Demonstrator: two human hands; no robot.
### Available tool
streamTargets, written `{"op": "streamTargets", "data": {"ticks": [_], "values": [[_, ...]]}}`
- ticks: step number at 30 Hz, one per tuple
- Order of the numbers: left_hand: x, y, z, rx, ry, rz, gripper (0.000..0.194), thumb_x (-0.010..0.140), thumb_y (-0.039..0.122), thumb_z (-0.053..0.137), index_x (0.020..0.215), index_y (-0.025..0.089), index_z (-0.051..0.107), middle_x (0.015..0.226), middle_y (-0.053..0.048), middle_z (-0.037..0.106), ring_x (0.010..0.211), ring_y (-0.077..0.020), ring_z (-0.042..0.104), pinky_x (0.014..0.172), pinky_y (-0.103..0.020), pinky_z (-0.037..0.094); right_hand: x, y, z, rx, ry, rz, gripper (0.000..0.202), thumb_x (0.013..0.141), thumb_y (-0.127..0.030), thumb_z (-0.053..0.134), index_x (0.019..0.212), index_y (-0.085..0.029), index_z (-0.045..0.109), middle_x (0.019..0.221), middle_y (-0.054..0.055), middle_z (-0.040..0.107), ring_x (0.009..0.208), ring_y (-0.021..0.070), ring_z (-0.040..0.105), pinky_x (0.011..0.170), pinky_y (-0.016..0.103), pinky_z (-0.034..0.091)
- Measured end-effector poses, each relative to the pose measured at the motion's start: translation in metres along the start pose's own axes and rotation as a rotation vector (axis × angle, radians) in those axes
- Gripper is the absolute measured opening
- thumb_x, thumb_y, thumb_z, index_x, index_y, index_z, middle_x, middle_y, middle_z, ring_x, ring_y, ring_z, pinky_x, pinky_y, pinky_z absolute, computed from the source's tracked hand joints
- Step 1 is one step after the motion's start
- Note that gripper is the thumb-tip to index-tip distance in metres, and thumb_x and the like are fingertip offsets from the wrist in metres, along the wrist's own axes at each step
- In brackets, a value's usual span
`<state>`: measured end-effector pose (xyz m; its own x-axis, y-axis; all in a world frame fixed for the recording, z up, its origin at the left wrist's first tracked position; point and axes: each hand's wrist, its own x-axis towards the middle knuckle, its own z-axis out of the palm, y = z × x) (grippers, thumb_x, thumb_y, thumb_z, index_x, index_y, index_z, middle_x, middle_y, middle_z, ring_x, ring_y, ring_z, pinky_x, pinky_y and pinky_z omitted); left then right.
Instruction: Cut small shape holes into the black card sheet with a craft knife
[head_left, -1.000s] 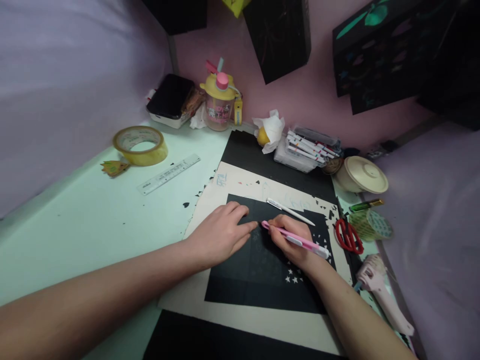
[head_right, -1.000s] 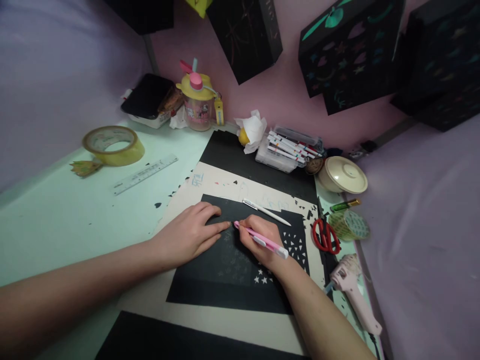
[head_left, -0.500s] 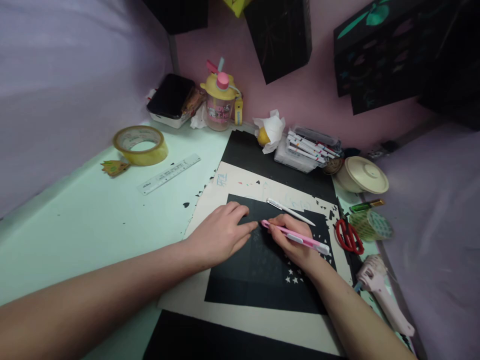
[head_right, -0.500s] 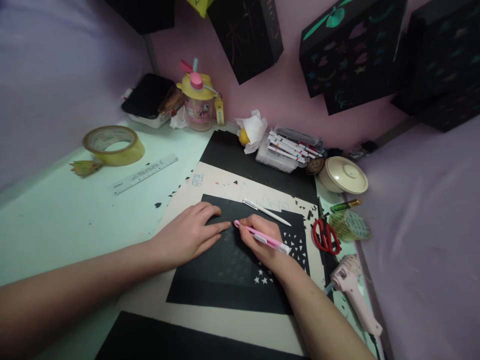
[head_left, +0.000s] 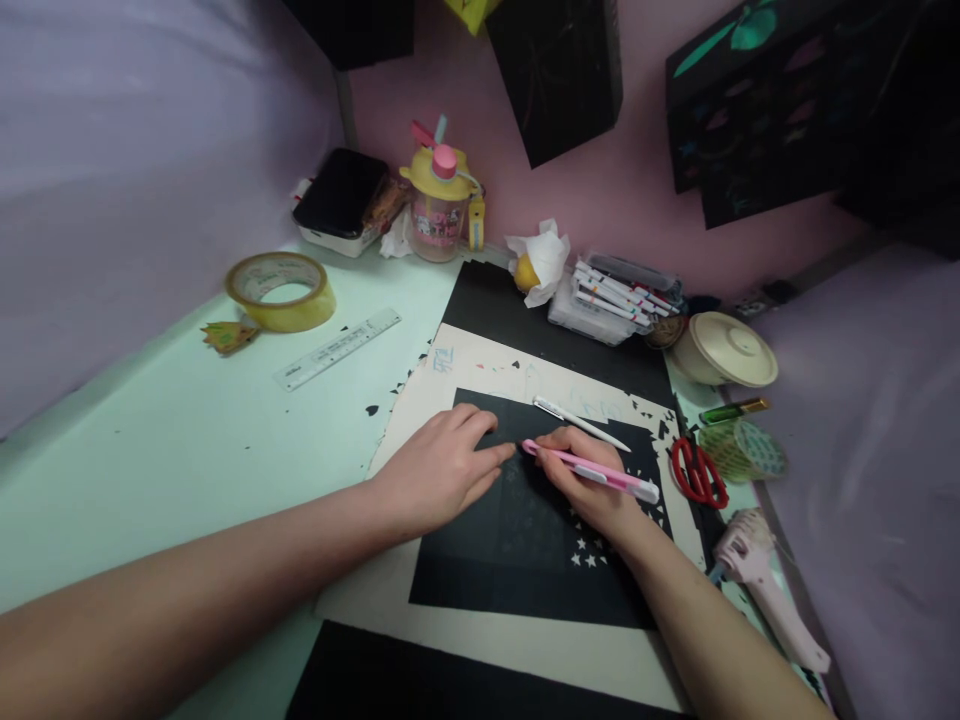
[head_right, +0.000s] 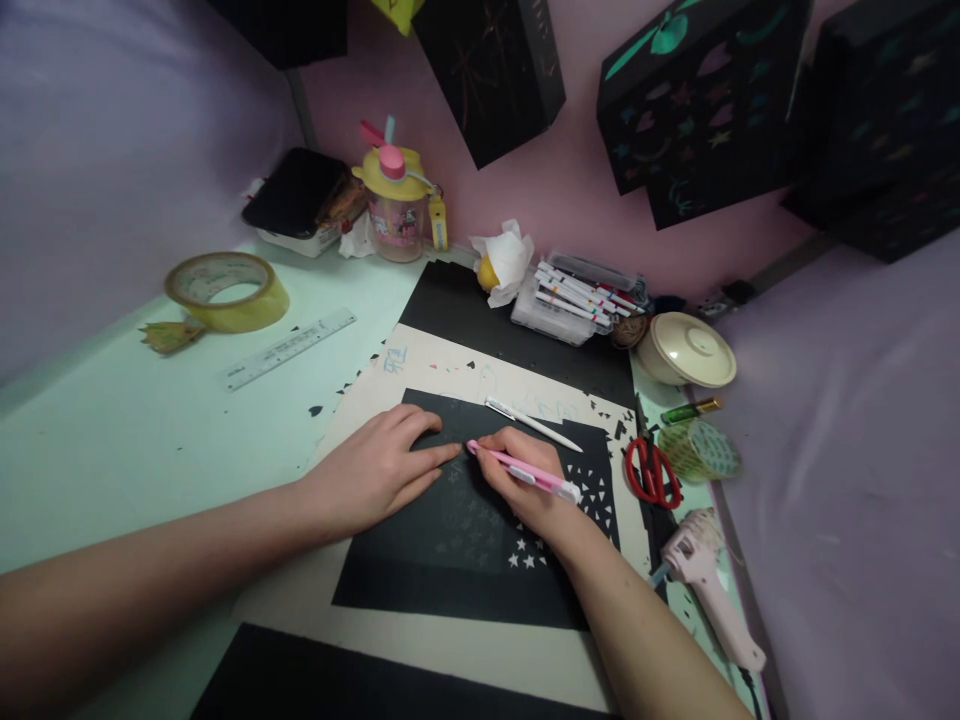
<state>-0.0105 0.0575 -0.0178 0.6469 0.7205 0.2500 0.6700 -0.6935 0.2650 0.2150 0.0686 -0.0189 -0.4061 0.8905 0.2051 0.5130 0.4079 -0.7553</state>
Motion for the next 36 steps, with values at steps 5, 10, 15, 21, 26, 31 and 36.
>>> {"op": "streamTargets", "data": {"ticks": [5, 10, 15, 21, 26, 31, 36], "values": [[0.0003, -0.0005, 0.0007, 0.000, 0.013, 0.009, 0.031, 0.092, 0.025, 0.044, 0.119, 0.020, 0.060, 0.108, -0.012, 0.052, 0.101, -0.0259, 0.046, 0.080, -0.040, 0.046, 0.0019, -0.0022, -0.0020, 0.038, -0.006, 0.079, 0.014, 0.088, -0.029, 0.056, 0.079, -0.020, 0.061, 0.075, 0.002, 0.066, 0.068, 0.0149, 0.061, 0.062, 0.026, 0.046], [0.0001, -0.0009, 0.0001, -0.004, 0.027, 0.016, 0.031, 0.093, 0.025, 0.043, 0.118, 0.020, 0.060, 0.107, -0.012, 0.053, 0.101, -0.0253, 0.047, 0.079, -0.039, 0.046, 0.0014, -0.0024, -0.0022, 0.081, 0.004, 0.101, 0.013, 0.088, -0.027, 0.056, 0.079, -0.020, 0.061, 0.075, 0.002, 0.066, 0.069, 0.0146, 0.061, 0.062, 0.026, 0.047], [-0.0003, -0.0004, -0.0006, -0.009, 0.015, 0.010, 0.031, 0.093, 0.025, 0.043, 0.118, 0.019, 0.060, 0.108, -0.012, 0.053, 0.102, -0.0256, 0.047, 0.080, -0.040, 0.046, 0.0018, -0.0023, -0.0012, 0.075, 0.025, 0.100, 0.013, 0.088, -0.028, 0.056, 0.080, -0.020, 0.061, 0.074, 0.002, 0.066, 0.067, 0.0148, 0.061, 0.060, 0.026, 0.047], [-0.0004, -0.0008, -0.0008, -0.018, 0.019, 0.007, 0.030, 0.092, 0.025, 0.045, 0.118, 0.019, 0.060, 0.109, -0.012, 0.053, 0.103, -0.0252, 0.047, 0.080, -0.039, 0.046, 0.0012, -0.0013, -0.0015, 0.048, 0.027, 0.096, 0.013, 0.088, -0.029, 0.056, 0.081, -0.020, 0.063, 0.074, 0.002, 0.066, 0.066, 0.0146, 0.061, 0.059, 0.025, 0.046], [-0.0002, -0.0004, -0.0010, -0.017, 0.015, 0.002, 0.030, 0.092, 0.025, 0.045, 0.118, 0.019, 0.060, 0.109, -0.012, 0.053, 0.103, -0.0257, 0.047, 0.080, -0.040, 0.046, 0.0023, -0.0010, -0.0013, 0.044, 0.023, 0.078, 0.013, 0.088, -0.030, 0.058, 0.082, -0.020, 0.064, 0.076, 0.002, 0.067, 0.068, 0.0148, 0.062, 0.060, 0.026, 0.047], [-0.0011, 0.0000, -0.0006, -0.022, 0.013, 0.006, 0.031, 0.092, 0.026, 0.045, 0.118, 0.019, 0.060, 0.108, -0.012, 0.053, 0.102, -0.0256, 0.047, 0.081, -0.040, 0.046, 0.0039, -0.0024, -0.0018, 0.054, 0.026, 0.067, 0.012, 0.086, -0.030, 0.060, 0.083, -0.020, 0.066, 0.080, 0.004, 0.070, 0.070, 0.0160, 0.064, 0.061, 0.026, 0.049], [-0.0010, -0.0004, -0.0011, -0.038, 0.022, -0.006, 0.031, 0.091, 0.025, 0.046, 0.118, 0.016, 0.059, 0.108, -0.012, 0.053, 0.103, -0.0253, 0.048, 0.082, -0.040, 0.046, 0.0045, -0.0062, -0.0038, 0.059, 0.017, 0.061, 0.008, 0.083, -0.025, 0.062, 0.085, -0.020, 0.067, 0.082, 0.004, 0.071, 0.073, 0.0164, 0.065, 0.063, 0.026, 0.051]]}}
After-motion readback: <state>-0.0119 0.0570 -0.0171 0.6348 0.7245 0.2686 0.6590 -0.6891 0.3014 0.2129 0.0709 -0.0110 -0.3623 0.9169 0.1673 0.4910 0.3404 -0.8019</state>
